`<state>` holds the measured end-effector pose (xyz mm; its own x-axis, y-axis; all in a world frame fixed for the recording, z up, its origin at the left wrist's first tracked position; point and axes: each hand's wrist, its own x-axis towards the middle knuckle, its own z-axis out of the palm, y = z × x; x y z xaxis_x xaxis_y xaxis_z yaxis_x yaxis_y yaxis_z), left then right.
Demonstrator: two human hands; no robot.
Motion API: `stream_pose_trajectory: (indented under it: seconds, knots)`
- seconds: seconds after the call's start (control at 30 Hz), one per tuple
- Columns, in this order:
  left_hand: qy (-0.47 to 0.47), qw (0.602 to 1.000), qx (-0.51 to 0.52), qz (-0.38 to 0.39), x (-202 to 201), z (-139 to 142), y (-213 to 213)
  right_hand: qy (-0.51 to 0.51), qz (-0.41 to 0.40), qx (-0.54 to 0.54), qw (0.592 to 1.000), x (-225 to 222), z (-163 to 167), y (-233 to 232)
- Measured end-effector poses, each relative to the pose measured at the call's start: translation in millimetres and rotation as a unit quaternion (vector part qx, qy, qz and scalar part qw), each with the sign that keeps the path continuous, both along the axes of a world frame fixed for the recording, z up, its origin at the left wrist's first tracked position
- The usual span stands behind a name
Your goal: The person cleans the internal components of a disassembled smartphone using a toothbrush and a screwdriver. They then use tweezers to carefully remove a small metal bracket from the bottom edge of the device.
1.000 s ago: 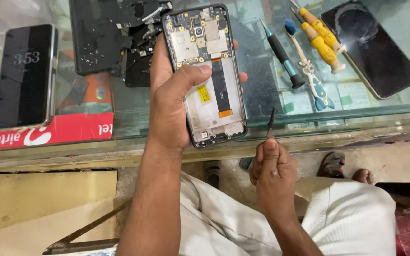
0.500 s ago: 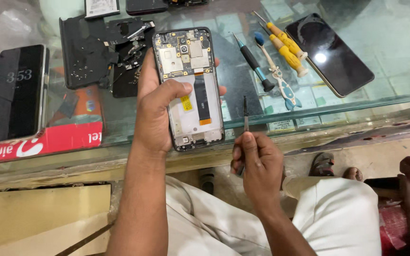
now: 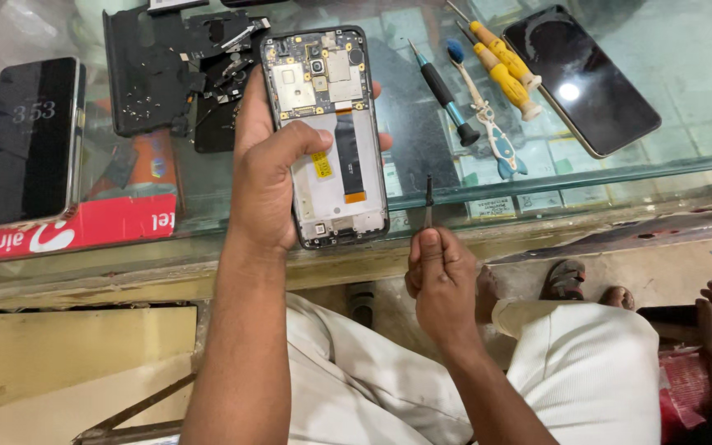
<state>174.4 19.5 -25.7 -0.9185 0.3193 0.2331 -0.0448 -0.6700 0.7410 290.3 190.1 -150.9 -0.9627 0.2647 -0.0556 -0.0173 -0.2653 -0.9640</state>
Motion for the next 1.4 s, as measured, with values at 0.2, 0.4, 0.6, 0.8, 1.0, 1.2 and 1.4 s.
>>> stream_pose_trajectory:
  seconds: [0.2,0.4,0.6,0.8,1.0,1.2,1.4]
  knots:
    - [0.013,0.999,-0.033,0.016,1.5,7.6,2.1,-0.038,0.027,-0.096,0.994,3.5,2.9,3.3]
    - [0.026,0.999,-0.018,0.027,6.6,27.4,7.1,-0.079,0.011,-0.028,0.996,18.9,8.9,-1.2]
    - [0.012,1.000,-0.020,0.009,0.8,9.4,2.2,0.004,-0.021,0.048,0.999,30.6,13.9,4.6]
    - [0.017,0.999,-0.027,0.016,-3.1,3.9,-0.4,0.051,-0.056,0.045,0.996,-6.0,40.9,-4.2]
    - [0.016,1.000,-0.015,0.004,-0.8,4.5,-1.1,0.068,-0.136,0.337,0.929,-5.4,48.6,-19.1]
    - [0.035,0.999,-0.002,0.001,-1.7,-5.7,-3.5,0.009,-0.116,0.362,0.925,-5.5,43.8,-17.6]
    - [0.019,1.000,0.004,-0.001,-0.8,-0.4,-1.9,0.002,-0.101,0.320,0.942,3.3,8.9,-12.0]
